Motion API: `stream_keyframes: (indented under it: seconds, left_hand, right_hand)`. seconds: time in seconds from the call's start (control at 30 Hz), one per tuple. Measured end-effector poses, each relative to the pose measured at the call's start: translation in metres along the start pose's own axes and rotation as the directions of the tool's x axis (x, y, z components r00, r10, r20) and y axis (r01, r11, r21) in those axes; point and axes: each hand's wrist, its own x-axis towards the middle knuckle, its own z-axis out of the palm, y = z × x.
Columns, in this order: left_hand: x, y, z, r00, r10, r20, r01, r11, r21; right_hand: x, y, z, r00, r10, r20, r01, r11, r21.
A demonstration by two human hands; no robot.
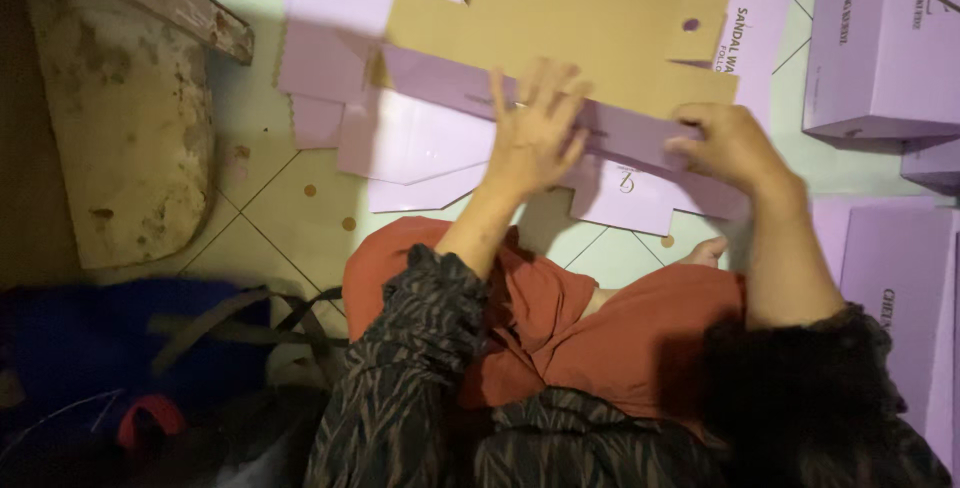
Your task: The person assembles a flat purple cardboard shoebox by folding its flaps and tucking tabs into slots to form the base, then attaches the matching lid. The process is repeated for a second box. The workspace contains stacks of flat boxes and finished boxes.
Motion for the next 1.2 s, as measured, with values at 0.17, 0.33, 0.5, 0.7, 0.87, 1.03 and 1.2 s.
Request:
stream_keyframes:
  seconds: [0.17, 0.33, 0.5, 0.7, 0.87, 1.03, 1.2]
  left_hand:
    - [-0.001, 0.027, -0.012, 0.999, 0.049, -0.014, -0.048, 0.997, 0.052]
    - [-0.005, 0.024, -0.028, 1.0, -0.003, -0.025, 0.004, 1.0, 0.028]
    - [-0.008, 0.026, -0.037, 0.994, -0.039, -0.101, 0.04, 0.999, 0.004]
    - [-0.012, 0.03, -0.037, 0.997, -0.015, -0.08, 0.021, 0.997, 0.07]
    - [-0.017, 0.034, -0.027, 0.998, 0.053, -0.036, -0.051, 0.997, 0.056]
    - [-0.021, 0.031, -0.029, 0.96, 0.252, -0.119, -0.251, 0.968, 0.027]
    - [-0.023, 0.033, -0.038, 0.874, 0.43, -0.225, -0.416, 0.903, 0.111]
  right_hand:
    - [-0.023, -0.051, 0.024, 0.934, -0.347, -0.084, 0.349, 0.937, 0.002]
    - [-0.02, -0.026, 0.016, 0.988, -0.155, -0.015, 0.149, 0.914, 0.377]
    - [0.004, 0.022, 0.023, 0.884, -0.185, -0.429, 0.229, 0.972, 0.051]
    - [0.018, 0.008, 0.04, 0.96, 0.28, -0.017, -0.204, 0.739, 0.642]
    - [0.014, -0.014, 0.043, 0.958, 0.264, -0.115, -0.139, 0.773, 0.619]
    - [0.02, 0.004, 0.026, 0.941, 0.337, -0.039, -0.193, 0.629, 0.753]
    - [0.032, 0.041, 0.024, 0.964, 0.259, 0.058, -0.181, 0.482, 0.858]
